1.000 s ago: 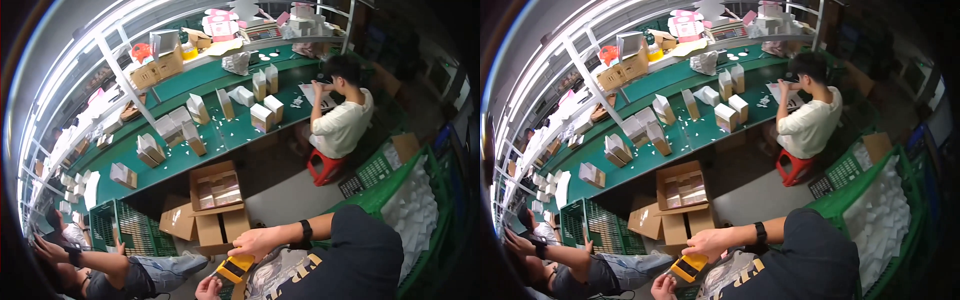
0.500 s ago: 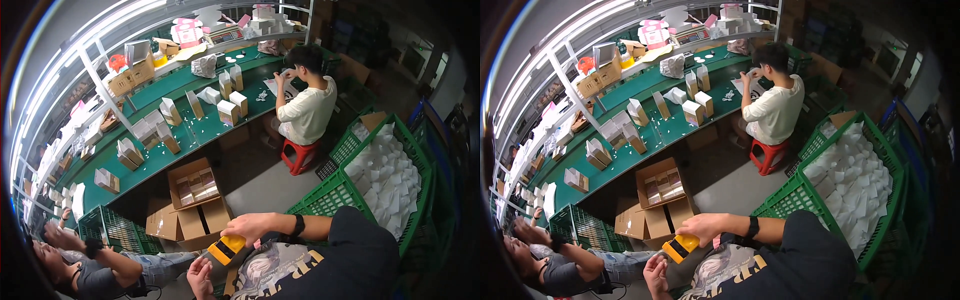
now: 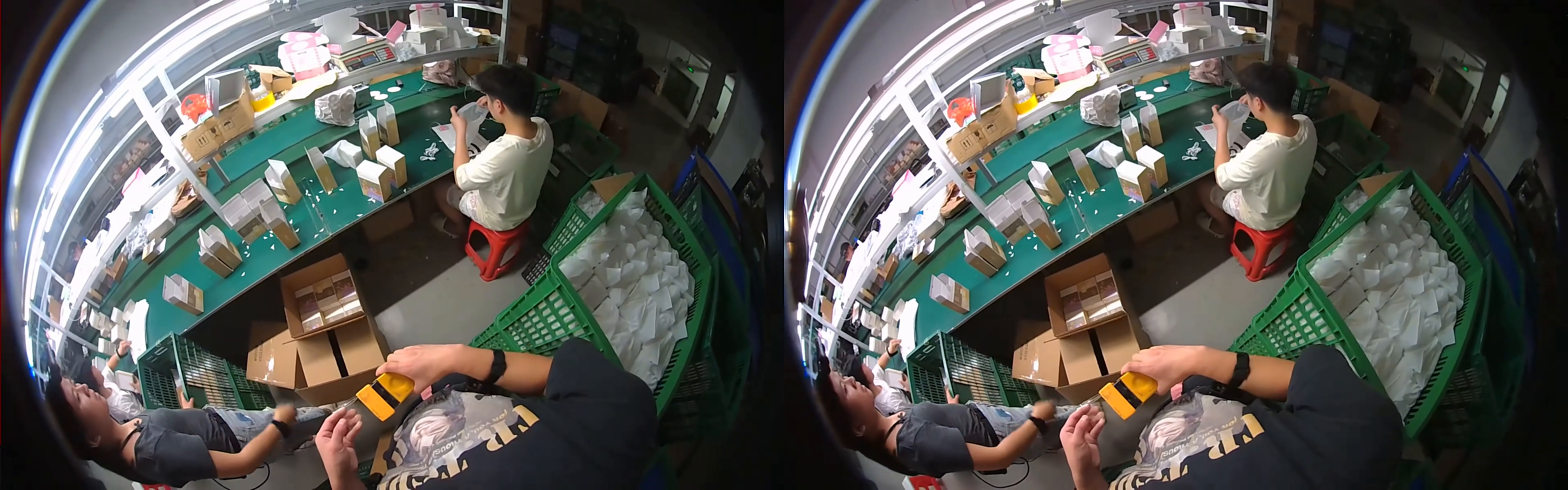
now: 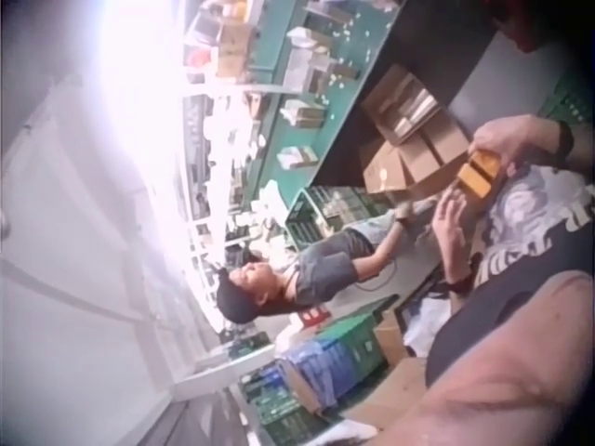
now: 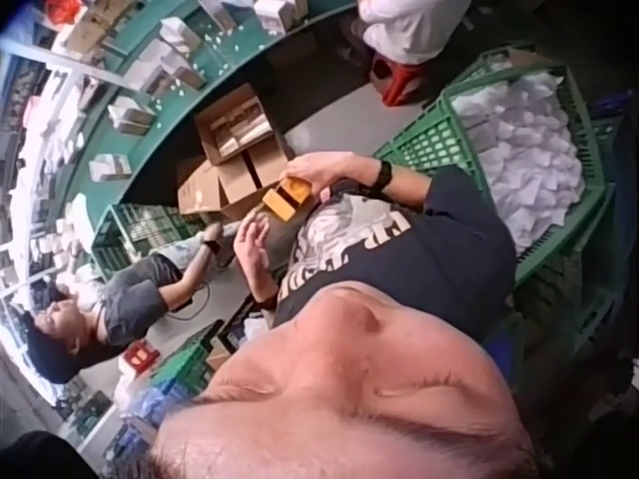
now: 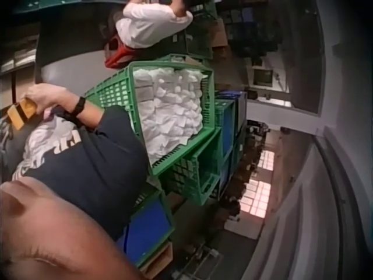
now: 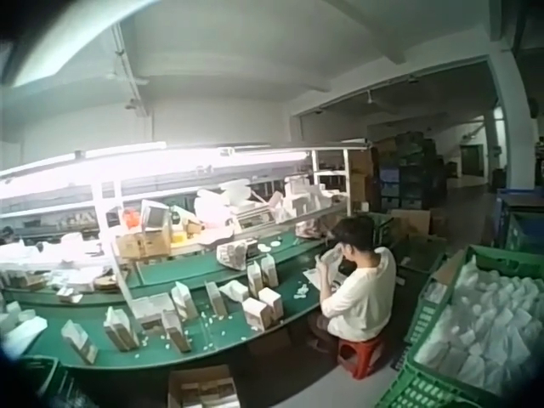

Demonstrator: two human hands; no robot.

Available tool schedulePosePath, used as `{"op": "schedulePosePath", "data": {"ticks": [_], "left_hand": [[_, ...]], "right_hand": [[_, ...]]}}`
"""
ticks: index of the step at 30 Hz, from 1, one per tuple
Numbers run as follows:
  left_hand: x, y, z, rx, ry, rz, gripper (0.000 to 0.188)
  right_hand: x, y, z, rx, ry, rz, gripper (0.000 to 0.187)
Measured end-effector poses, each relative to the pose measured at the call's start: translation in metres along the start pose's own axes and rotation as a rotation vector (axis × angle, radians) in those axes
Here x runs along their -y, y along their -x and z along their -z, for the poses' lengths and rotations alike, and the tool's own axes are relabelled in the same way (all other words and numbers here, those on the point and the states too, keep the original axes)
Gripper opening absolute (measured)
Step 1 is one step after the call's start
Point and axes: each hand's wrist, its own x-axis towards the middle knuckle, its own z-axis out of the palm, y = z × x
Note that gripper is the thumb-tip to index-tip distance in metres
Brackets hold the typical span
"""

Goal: The person closes the flaps of a cardboard box by hand and uses a handheld dispenser to seal the seams with tape. They pull the tape across the top and sides of the box, cutting it with the dispenser blade, and then press the tape down by hand.

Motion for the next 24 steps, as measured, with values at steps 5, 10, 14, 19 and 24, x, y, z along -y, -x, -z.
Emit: {"op": "schedulePosePath", "data": {"ticks": [5, 10, 14, 19, 24], "left_hand": [[0.010, 0.005, -0.007, -0.012, 0.006, 0.005, 0.027], [0.013, 0.004, -0.016, -0.017, -0.001, 0.009, 0.028], [0.007, 0.007, -0.032, -0.038, -0.110, 0.003, 0.027], [-0.007, 0.001, -0.071, -0.054, -0.595, -0.155, 0.019], [-0.009, -0.009, -0.091, -0.032, -1.109, -0.401, 0.013]], "right_hand": [[-0.006, 0.006, 0.002, 0.028, 0.006, -0.006, 0.077], [-0.011, 0.011, -0.002, 0.057, 0.012, -0.038, 0.078], [-0.020, 0.013, -0.014, 0.069, -0.017, -0.036, 0.080], [-0.037, 0.014, -0.036, 0.008, -0.068, 0.025, 0.084], [-0.036, 0.011, -0.045, 0.038, -0.305, -0.069, 0.088]]}}
